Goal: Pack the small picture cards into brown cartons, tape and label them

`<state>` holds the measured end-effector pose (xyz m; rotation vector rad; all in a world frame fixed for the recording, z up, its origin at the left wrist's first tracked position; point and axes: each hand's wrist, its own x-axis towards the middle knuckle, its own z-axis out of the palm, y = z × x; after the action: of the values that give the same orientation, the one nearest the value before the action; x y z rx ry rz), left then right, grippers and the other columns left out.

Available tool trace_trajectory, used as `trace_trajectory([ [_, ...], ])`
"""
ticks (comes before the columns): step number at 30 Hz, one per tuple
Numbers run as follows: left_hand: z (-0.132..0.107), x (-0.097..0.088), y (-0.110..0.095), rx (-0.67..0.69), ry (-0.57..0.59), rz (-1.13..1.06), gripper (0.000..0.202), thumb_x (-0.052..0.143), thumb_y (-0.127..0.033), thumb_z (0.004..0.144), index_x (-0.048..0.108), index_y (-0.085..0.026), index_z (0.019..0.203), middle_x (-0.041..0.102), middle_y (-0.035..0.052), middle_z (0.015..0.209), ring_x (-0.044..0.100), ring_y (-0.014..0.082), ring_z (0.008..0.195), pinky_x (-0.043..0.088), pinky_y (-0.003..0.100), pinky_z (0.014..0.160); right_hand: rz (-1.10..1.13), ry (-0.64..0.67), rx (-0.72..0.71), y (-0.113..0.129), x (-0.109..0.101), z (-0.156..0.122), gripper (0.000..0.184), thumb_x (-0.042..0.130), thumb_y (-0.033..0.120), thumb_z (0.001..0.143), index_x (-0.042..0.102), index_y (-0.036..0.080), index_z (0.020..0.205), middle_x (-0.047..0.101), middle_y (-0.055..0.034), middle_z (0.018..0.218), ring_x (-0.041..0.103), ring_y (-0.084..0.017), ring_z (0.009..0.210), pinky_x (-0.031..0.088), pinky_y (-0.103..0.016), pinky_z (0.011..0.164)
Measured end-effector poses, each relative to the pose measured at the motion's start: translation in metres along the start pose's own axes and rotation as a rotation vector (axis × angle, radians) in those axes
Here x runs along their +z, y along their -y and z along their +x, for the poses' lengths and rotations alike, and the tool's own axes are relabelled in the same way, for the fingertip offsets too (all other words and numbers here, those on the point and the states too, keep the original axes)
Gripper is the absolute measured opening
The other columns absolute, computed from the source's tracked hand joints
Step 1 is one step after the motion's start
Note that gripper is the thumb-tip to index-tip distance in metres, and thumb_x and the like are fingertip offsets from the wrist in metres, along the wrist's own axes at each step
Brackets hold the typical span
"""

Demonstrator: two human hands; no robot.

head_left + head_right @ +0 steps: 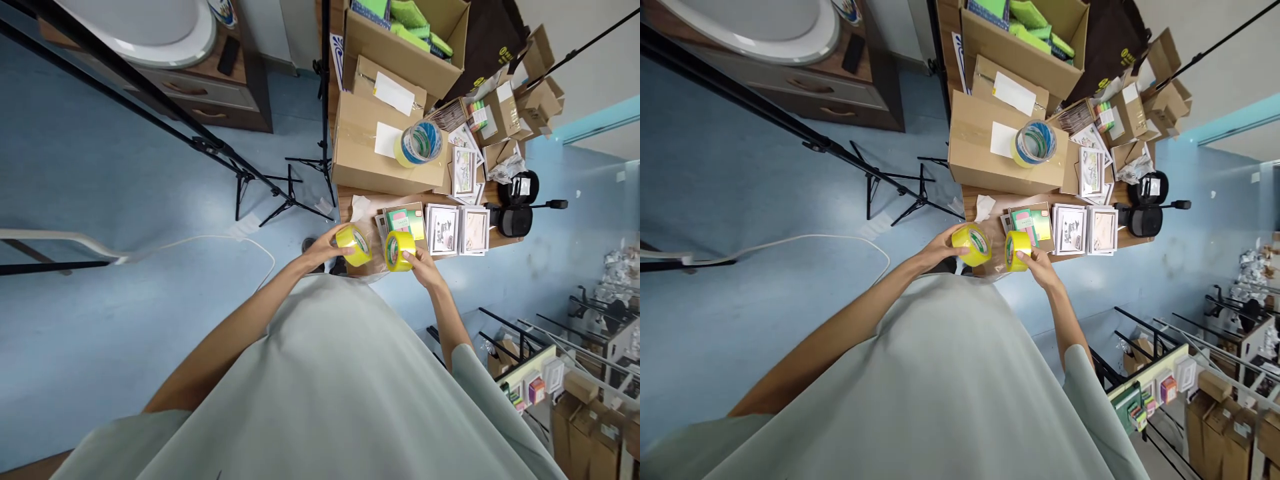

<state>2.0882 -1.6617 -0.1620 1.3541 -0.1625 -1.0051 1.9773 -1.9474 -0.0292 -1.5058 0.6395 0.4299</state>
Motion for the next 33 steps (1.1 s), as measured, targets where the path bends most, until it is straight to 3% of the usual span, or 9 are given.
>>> trace_trajectory([
  [5,0.043,0.021,0.043,-0.046,-0.222,0.119,0.112,0.096,-0.047,0.069,0.045,-0.026,0.167,0.062,0.0125,0.155,0.064,0.0323,0.138,0.055,0.046,0.118,-0.039,-0.218,-0.131,0.015,0.012,-0.037,0.059,0.086,0.077,0.080,0.080,0.022,0.099,0.082,-0.0079,0.096,0.075,-0.029,0.098,0.062,-0.041,0.090],
  [9,0.050,0.035,0.065,-0.072,-0.309,0.313,0.110,0.102,-0.034,0.056,0.057,-0.023,0.156,0.061,0.0147,0.154,0.059,0.0364,0.145,0.049,0.050,0.125,-0.028,-0.284,-0.189,0.017,0.018,-0.079,0.052,0.083,0.074,0.085,0.081,0.023,0.099,0.081,-0.0092,0.098,0.075,-0.030,0.097,0.062,-0.043,0.090],
  [14,0.041,0.056,0.075,-0.065,-0.389,0.285,0.096,0.098,-0.049,0.068,0.058,-0.025,0.152,0.067,0.0133,0.152,0.065,0.0346,0.140,0.051,0.048,0.121,-0.023,-0.232,-0.221,0.008,0.015,-0.121,0.050,0.084,0.074,0.085,0.081,0.025,0.094,0.080,-0.0096,0.095,0.075,-0.031,0.092,0.062,-0.044,0.087],
  [18,0.028,0.073,0.089,-0.079,-0.503,0.380,0.094,0.096,-0.057,0.071,0.056,-0.026,0.150,0.070,0.0135,0.148,0.065,0.0421,0.140,0.053,0.053,0.116,0.016,-0.138,-0.254,-0.006,0.000,-0.133,0.050,0.085,0.076,0.084,0.081,0.026,0.090,0.079,-0.0084,0.089,0.075,-0.030,0.086,0.063,-0.043,0.082],
  [23,0.013,0.092,0.111,-0.132,-0.512,0.623,0.095,0.097,-0.045,0.067,0.053,-0.025,0.148,0.069,0.0181,0.148,0.062,0.0474,0.144,0.052,0.053,0.118,-0.044,-0.051,-0.289,-0.022,-0.017,-0.139,0.046,0.086,0.071,0.085,0.083,0.027,0.095,0.080,-0.0081,0.091,0.075,-0.028,0.084,0.063,-0.042,0.080],
  [25,0.014,0.099,0.109,-0.115,-0.515,0.705,0.093,0.095,-0.034,0.066,0.052,-0.025,0.148,0.066,0.0194,0.153,0.057,0.0452,0.150,0.048,0.052,0.124,-0.073,-0.036,-0.310,-0.026,-0.018,-0.142,0.044,0.086,0.069,0.085,0.082,0.027,0.094,0.080,-0.0076,0.091,0.074,-0.028,0.083,0.063,-0.041,0.079],
  [28,0.019,0.110,0.086,-0.103,-0.553,0.742,0.096,0.091,-0.026,0.066,0.051,-0.020,0.153,0.052,0.0245,0.168,0.047,0.0468,0.158,0.041,0.055,0.130,-0.151,-0.028,-0.362,-0.027,-0.014,-0.144,0.041,0.086,0.066,0.086,0.082,0.026,0.095,0.080,-0.0072,0.093,0.074,-0.026,0.084,0.062,-0.038,0.080],
  [30,0.017,0.115,0.063,-0.094,-0.567,0.650,0.099,0.091,-0.030,0.067,0.050,-0.014,0.155,0.049,0.0291,0.169,0.044,0.0503,0.159,0.038,0.059,0.131,-0.199,-0.032,-0.409,-0.026,-0.007,-0.142,0.043,0.085,0.065,0.087,0.081,0.023,0.095,0.078,-0.0067,0.091,0.072,-0.024,0.083,0.061,-0.035,0.078],
  [33,-0.013,0.115,0.027,0.023,-0.510,0.360,0.091,0.084,-0.055,0.079,0.053,-0.012,0.154,0.061,0.0261,0.159,0.051,0.0476,0.155,0.040,0.061,0.130,-0.250,-0.023,-0.487,-0.023,0.015,-0.131,0.048,0.082,0.067,0.089,0.077,0.019,0.093,0.075,-0.0050,0.086,0.065,-0.020,0.078,0.057,-0.030,0.073],
])
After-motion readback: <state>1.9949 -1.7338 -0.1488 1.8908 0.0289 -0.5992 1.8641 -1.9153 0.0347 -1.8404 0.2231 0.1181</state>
